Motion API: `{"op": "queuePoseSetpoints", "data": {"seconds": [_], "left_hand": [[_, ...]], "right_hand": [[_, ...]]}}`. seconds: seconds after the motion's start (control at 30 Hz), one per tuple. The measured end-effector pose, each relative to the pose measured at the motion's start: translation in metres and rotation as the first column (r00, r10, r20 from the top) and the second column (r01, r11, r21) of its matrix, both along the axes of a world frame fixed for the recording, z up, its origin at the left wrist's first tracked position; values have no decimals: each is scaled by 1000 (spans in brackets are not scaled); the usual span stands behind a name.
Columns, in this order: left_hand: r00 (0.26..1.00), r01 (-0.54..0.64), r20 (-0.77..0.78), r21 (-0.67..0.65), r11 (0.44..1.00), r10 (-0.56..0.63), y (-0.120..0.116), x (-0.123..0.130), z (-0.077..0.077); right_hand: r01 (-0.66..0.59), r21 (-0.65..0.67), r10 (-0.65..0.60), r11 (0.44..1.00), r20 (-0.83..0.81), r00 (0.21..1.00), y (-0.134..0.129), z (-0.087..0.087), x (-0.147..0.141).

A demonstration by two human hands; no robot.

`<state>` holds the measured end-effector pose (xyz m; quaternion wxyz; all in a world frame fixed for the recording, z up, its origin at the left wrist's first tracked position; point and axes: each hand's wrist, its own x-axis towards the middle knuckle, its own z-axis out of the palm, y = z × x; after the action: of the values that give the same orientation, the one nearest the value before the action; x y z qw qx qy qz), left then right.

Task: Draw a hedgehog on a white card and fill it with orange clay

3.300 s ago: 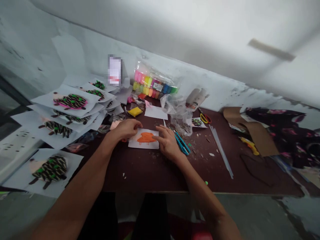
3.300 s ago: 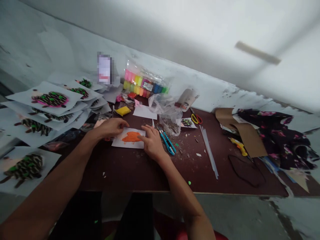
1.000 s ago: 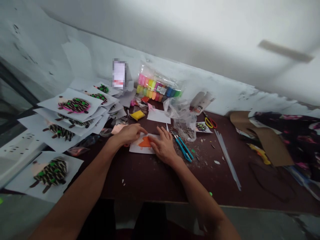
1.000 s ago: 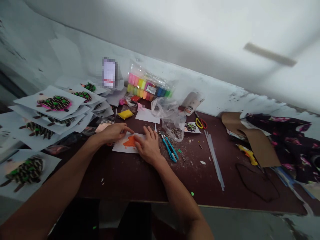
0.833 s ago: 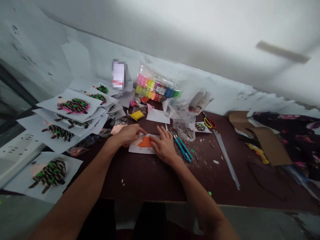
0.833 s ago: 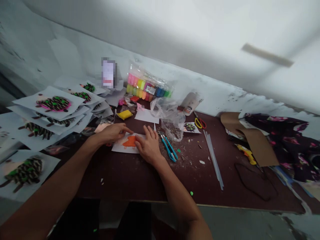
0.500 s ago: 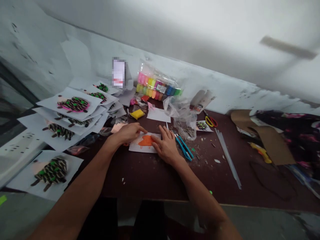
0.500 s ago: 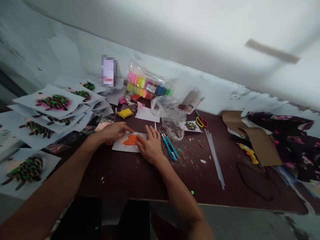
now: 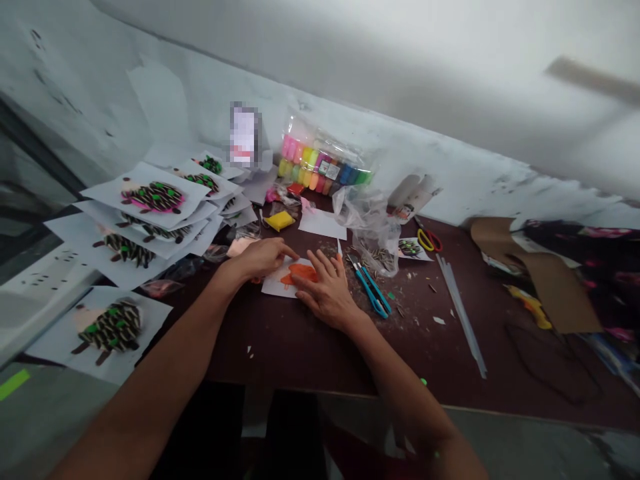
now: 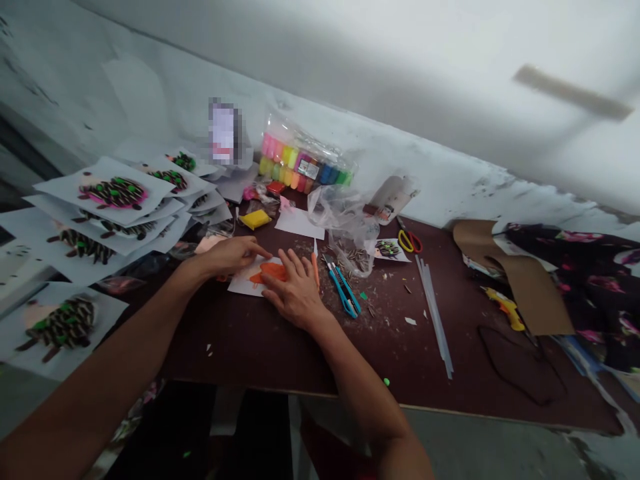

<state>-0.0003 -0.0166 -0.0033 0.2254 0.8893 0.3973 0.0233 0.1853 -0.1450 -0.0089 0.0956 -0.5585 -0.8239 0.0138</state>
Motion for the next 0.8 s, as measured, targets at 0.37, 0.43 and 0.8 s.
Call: {"op": "queuePoseSetpoints", "data": {"seconds": [0.37,0.43,0.8], "left_hand": [[1000,16,-10,9,1000,-16,0,0,2],[1000,7,-12,0,1000,-7,-1,0,3],[1000,7,12,15,1000,-7,2,-1,-4]], "right_hand": [[-52,-21,52,998,-12,999,-2,2,-8],[-59,-17,59,998,-15,998,-2,2,-10],[-42,33,42,999,-24,999,-3,3,-8]]}}
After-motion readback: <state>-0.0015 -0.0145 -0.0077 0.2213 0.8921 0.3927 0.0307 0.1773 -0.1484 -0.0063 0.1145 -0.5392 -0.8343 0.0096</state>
